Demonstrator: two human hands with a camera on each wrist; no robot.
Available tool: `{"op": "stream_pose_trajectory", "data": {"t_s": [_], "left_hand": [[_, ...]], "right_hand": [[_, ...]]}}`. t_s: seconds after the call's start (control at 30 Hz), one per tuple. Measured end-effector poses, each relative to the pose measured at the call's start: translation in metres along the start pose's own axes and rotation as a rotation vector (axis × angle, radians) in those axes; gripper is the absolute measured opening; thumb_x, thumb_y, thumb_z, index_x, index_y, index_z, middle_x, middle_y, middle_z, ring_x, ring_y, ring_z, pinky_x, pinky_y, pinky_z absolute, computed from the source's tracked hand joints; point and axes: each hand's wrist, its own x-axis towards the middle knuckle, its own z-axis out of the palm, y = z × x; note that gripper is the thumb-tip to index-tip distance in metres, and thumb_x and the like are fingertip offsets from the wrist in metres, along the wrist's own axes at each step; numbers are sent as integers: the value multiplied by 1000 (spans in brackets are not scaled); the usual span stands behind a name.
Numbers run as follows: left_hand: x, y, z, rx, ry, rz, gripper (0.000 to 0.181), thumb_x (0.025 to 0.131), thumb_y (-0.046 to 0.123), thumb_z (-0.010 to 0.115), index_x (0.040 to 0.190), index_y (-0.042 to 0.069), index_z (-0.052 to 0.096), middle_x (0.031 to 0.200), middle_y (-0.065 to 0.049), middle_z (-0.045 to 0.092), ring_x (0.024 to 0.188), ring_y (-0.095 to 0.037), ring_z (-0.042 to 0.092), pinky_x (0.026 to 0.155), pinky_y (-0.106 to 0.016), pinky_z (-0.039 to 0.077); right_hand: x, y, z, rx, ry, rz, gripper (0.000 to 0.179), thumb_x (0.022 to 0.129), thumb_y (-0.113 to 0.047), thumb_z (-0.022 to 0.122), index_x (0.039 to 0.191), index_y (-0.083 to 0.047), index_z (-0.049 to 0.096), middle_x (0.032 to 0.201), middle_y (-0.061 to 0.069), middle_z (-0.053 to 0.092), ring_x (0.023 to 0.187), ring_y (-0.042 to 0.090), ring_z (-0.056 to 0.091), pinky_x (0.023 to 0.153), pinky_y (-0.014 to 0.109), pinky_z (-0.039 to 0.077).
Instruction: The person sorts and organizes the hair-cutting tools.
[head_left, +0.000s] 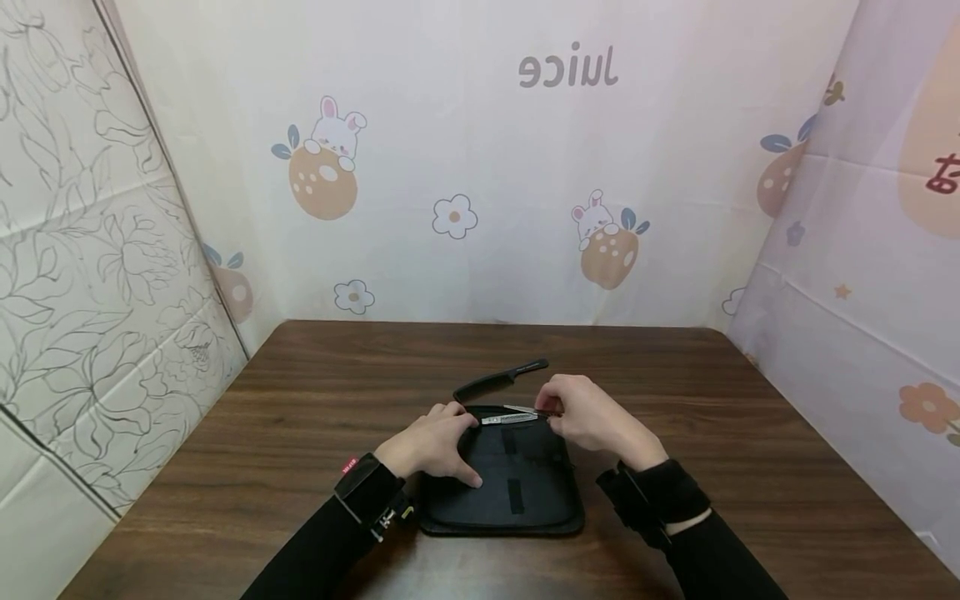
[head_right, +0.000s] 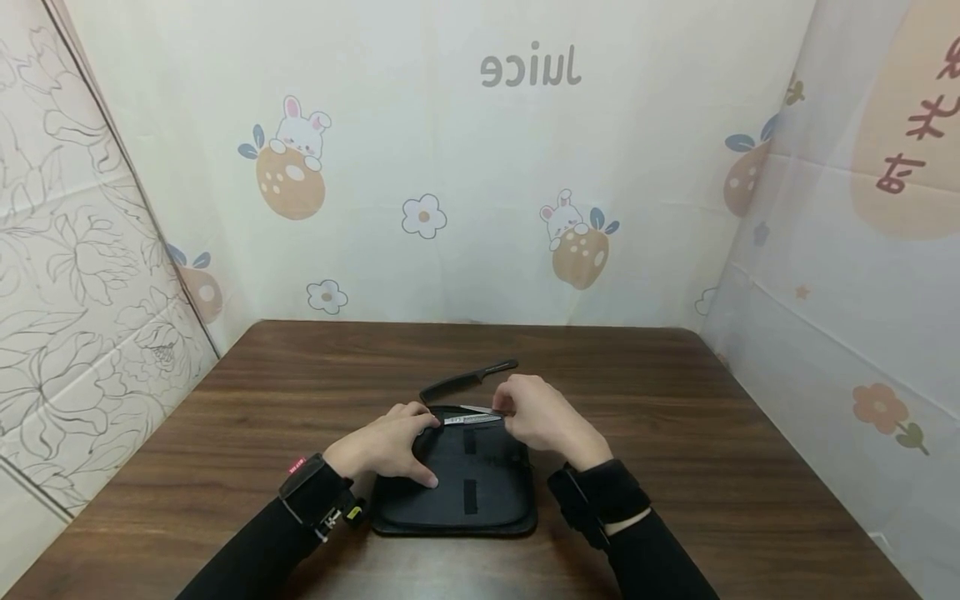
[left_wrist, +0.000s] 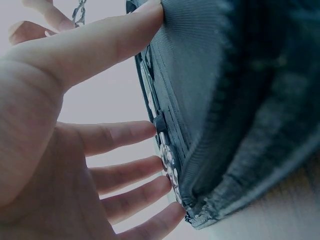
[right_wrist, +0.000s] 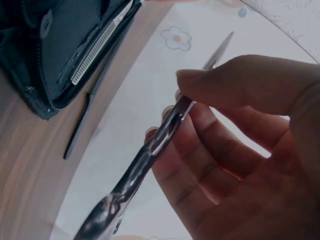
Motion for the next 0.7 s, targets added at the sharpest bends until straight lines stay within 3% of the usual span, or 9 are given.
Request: {"op": "stream_pose_trajectory", "data": {"t_s": [0.33,0.7], "left_hand": [[1,0,1,15,1,-7,81,76,47,88,143,13,57,148,-11,45,136,-32,40,107,-51,39],[1,1,1,19,1,-8,82,76,47,88,143,12,56,148,-11,45,135,-32,41,106,-51,40]], "right_hand": [[0,8,2,-57,-50,39,20,88,8,64,98,-7,72,86,0,55,76,17,48,69,36,42],[0,9,4,-96,-80,75,17,87,7,66,93,-7,73,85,-1,57,75,17,50,67,36,44]]}}
